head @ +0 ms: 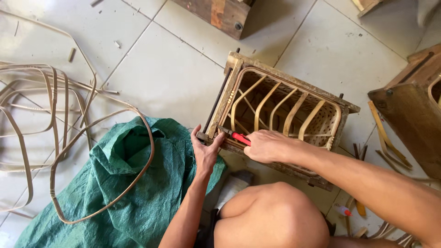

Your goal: The person assembles a rectangular basket by inserting bamboo strips into a wooden mold. They use pliers to bend and secure the strips, a hammer to tap them into place, and a glue bottle to apply adhesive along the edges.

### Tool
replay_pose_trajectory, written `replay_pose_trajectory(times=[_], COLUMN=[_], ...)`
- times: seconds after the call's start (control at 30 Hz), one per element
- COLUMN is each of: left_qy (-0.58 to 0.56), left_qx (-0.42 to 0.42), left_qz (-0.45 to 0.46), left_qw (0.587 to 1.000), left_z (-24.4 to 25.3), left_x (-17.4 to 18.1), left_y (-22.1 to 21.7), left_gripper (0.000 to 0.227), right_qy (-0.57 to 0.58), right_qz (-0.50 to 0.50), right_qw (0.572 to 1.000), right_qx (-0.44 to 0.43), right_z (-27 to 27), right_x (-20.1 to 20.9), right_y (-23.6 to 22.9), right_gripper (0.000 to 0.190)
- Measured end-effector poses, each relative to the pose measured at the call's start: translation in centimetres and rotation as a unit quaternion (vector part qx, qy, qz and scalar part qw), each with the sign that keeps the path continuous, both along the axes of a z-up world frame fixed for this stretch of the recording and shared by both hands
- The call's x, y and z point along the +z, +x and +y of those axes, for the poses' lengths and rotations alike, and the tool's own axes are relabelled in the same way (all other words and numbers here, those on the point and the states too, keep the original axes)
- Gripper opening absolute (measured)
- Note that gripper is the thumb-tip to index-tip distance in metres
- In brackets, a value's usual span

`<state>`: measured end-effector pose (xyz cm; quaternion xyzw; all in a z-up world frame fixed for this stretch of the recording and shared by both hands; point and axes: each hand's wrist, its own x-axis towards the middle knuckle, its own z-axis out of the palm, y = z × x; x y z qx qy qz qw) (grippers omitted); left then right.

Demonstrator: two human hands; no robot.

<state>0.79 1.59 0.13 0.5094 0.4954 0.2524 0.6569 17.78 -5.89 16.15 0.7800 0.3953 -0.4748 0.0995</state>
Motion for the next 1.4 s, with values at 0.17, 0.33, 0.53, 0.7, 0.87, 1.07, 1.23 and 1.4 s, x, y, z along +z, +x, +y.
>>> replay_pose_trajectory(times=[0.17,0.33,0.53,0.7,0.87,1.07,1.23,1.4], left_qy=[0.013,0.088,0.196,0.177,0.168,0.174,0.17,0.285], left_qx=[0.001,-0.046,-0.026,0.062,0.07,0.081,0.057,0.024], left_qz=[-0.023,0.03,0.039,-0.043,-0.042,0.012,0.068,0.044], left_qw=[1.0,0.995,0.98,0.981,0.982,0.981,0.981,0.957], left_z=[0.3,0.9,0.9,0.7,2.8,3.1,3.3,4.7], left_x=[-0.7,-2.1,-3.5,-4.0,-4.6,-4.3,-4.4,-5.7], left_y=[0.0,-1.3,-4.1,-4.0,-0.9,0.4,-1.0,-1.6], left_gripper=[0.092,0.083,0.054,0.039,0.041,0.037,0.034,0.032], right_qy=[0.0,0.011,0.429,0.315,0.114,0.195,0.283,0.317], right_qz=[0.013,0.064,-0.034,-0.137,-0.241,-0.328,-0.354,-0.242], right_qw=[1.0,0.995,0.839,0.716,0.787,0.79,0.79,0.635], right_qx=[-0.018,-0.073,-0.333,-0.608,-0.557,-0.48,-0.414,-0.661], right_z=[0.3,-5.1,-26.5,-39.3,-41.0,-38.1,-37.8,-39.3], right_x=[1.5,3.4,-0.2,-14.1,-25.3,-29.1,-28.5,-24.5], right_y=[-0.5,1.6,6.5,1.9,-3.5,-5.7,-5.6,-10.9], right_gripper=[0.047,0.039,0.039,0.061,0.057,0.04,0.046,0.034])
